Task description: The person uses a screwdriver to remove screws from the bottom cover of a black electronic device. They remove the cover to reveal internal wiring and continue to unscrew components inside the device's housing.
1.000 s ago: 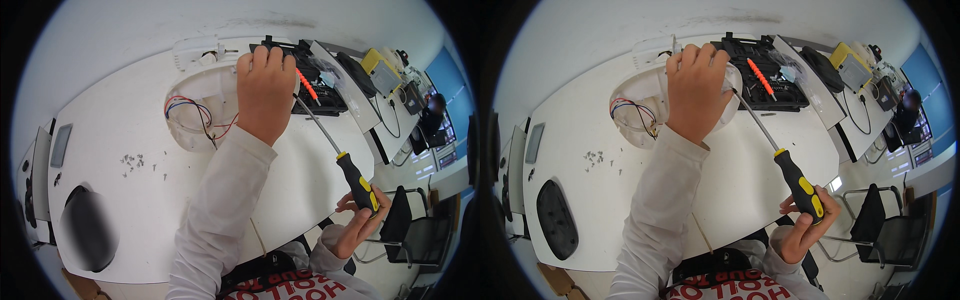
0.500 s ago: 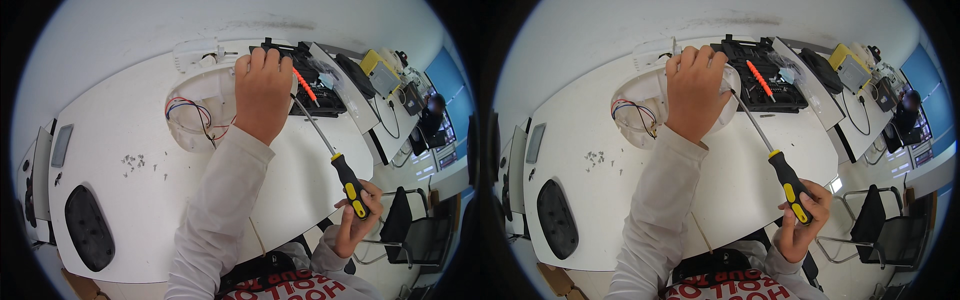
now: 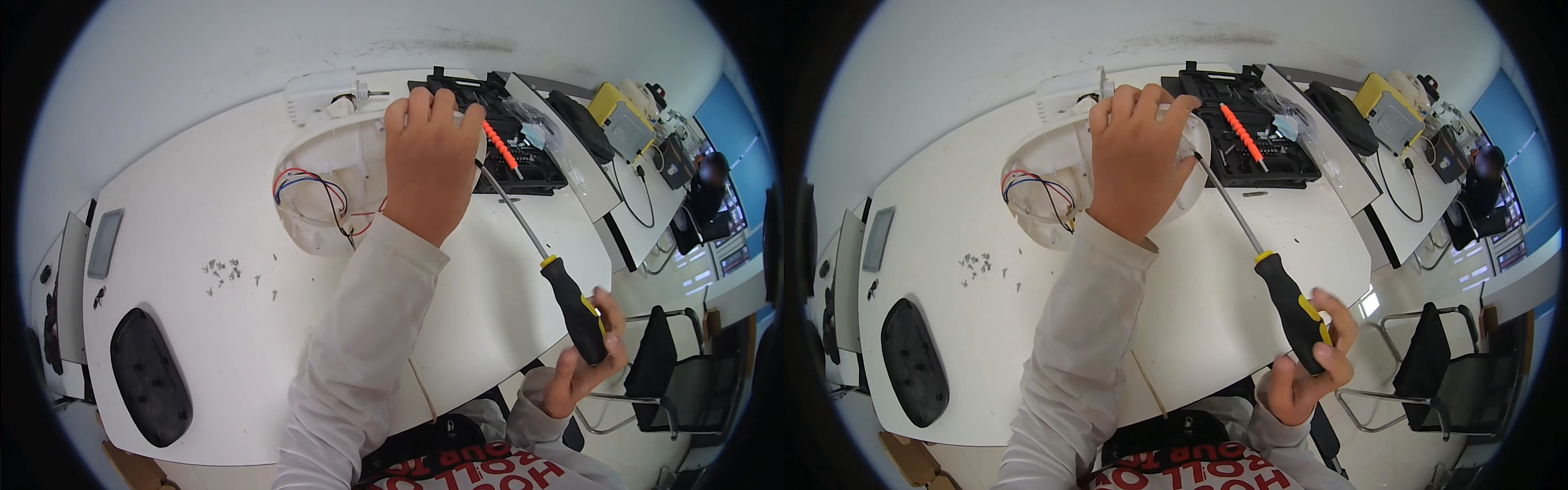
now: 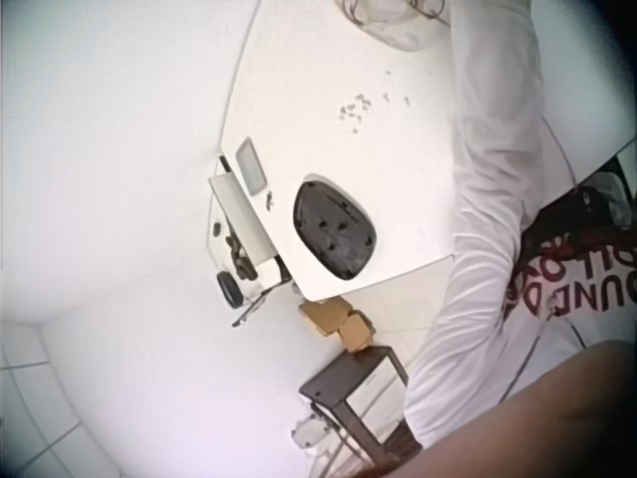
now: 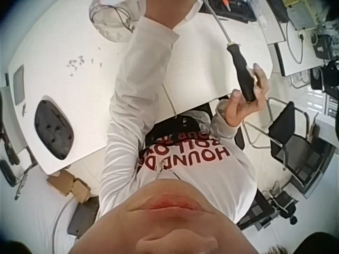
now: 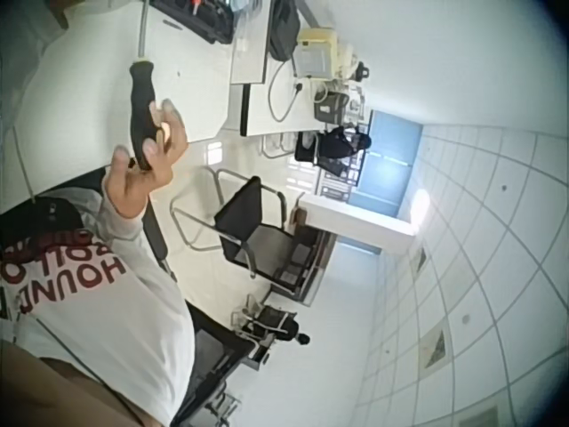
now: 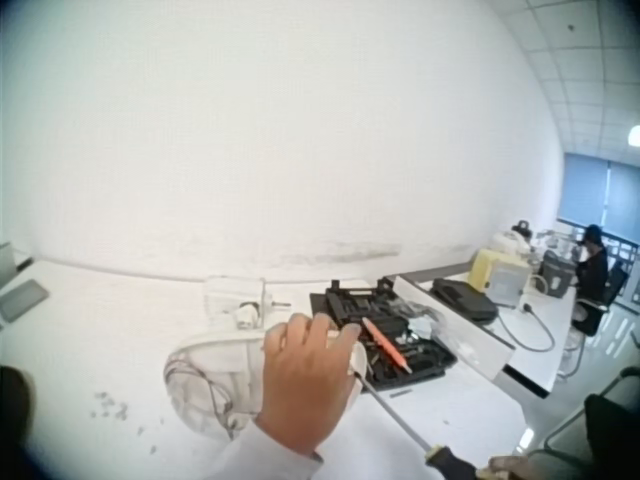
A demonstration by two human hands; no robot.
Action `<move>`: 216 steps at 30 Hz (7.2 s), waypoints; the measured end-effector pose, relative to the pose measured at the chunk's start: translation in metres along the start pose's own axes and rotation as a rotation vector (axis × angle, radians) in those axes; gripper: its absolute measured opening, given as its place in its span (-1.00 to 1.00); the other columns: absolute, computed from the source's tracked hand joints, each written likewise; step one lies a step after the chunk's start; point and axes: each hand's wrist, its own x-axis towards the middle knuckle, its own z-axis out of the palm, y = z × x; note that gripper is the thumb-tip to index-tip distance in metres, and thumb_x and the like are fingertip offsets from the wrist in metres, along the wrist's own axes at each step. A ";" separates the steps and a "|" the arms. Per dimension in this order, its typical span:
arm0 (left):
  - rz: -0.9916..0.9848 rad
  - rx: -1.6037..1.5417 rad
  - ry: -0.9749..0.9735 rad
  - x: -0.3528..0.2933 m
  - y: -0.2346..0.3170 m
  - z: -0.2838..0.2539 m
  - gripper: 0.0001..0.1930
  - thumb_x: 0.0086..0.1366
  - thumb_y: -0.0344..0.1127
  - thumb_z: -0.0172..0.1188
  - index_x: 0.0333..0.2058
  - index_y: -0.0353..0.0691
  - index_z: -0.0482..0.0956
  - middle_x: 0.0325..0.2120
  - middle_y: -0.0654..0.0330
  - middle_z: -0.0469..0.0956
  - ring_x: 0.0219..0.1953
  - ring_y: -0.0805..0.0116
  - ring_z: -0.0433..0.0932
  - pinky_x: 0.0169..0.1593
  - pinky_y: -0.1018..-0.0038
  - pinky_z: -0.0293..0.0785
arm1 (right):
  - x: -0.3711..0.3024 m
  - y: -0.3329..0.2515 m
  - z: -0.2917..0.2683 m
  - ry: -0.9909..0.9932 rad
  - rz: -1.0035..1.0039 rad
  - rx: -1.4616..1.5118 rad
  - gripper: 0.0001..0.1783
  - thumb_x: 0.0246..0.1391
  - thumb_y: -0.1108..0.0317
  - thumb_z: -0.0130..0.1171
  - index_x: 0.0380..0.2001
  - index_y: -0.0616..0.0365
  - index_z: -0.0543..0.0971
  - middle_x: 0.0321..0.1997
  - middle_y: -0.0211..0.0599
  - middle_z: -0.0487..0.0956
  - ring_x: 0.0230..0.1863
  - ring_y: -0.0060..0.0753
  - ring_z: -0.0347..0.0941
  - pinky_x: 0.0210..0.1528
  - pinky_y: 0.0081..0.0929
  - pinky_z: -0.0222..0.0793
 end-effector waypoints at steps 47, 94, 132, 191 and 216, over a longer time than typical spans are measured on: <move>0.021 -0.122 -0.002 -0.003 0.000 -0.002 -0.86 -0.22 -0.46 0.28 -0.63 0.02 0.61 -0.22 0.41 0.47 -0.09 0.26 0.29 0.06 0.29 0.06 | -0.006 0.014 -0.013 0.072 0.192 0.112 -0.73 0.00 0.43 0.02 -0.21 0.08 0.24 0.07 -0.02 0.20 0.04 -0.12 0.27 0.12 -0.19 0.15; 0.102 0.016 -0.109 -0.002 0.007 -0.011 -0.90 -0.13 -0.37 0.31 -0.57 0.04 0.65 -0.16 0.49 0.49 -0.04 0.28 0.30 0.07 0.19 0.05 | -0.028 0.083 -0.012 0.417 0.855 0.626 -0.51 0.25 0.24 -0.16 0.16 0.26 0.15 -0.02 -0.05 0.44 -0.58 -0.68 0.29 -0.52 -0.79 0.29; 0.066 -0.053 -0.010 0.000 0.013 -0.004 -0.85 -0.14 -0.45 0.29 -0.67 -0.07 0.48 -0.23 0.47 0.49 -0.06 0.42 0.36 0.13 0.09 0.01 | -0.024 0.085 -0.011 0.422 0.923 0.797 -0.50 0.21 0.32 -0.09 0.18 0.22 0.14 0.04 0.04 0.38 -0.55 -0.72 0.31 -0.56 -0.85 0.34; -0.437 -0.149 -0.277 -0.160 -0.165 -0.065 -0.83 -0.10 -0.51 0.15 -0.44 -0.38 0.50 -0.51 -0.02 0.45 -0.44 0.02 0.39 -0.32 0.31 0.32 | -0.020 0.083 -0.021 0.325 0.980 0.907 -0.59 0.21 0.39 -0.19 0.12 0.22 0.19 0.00 0.08 0.42 -0.53 -0.57 0.31 -0.38 -0.66 0.33; -0.338 -0.050 -0.332 -0.151 -0.144 -0.070 -0.84 -0.11 -0.46 0.18 -0.45 -0.29 0.50 -0.38 0.17 0.47 -0.27 0.13 0.38 -0.20 0.32 0.34 | -0.055 0.052 0.001 0.191 0.482 0.272 -0.45 -0.04 0.06 0.15 -0.12 0.24 0.30 -0.34 -0.13 0.44 -0.48 -0.40 0.40 -0.46 -0.51 0.29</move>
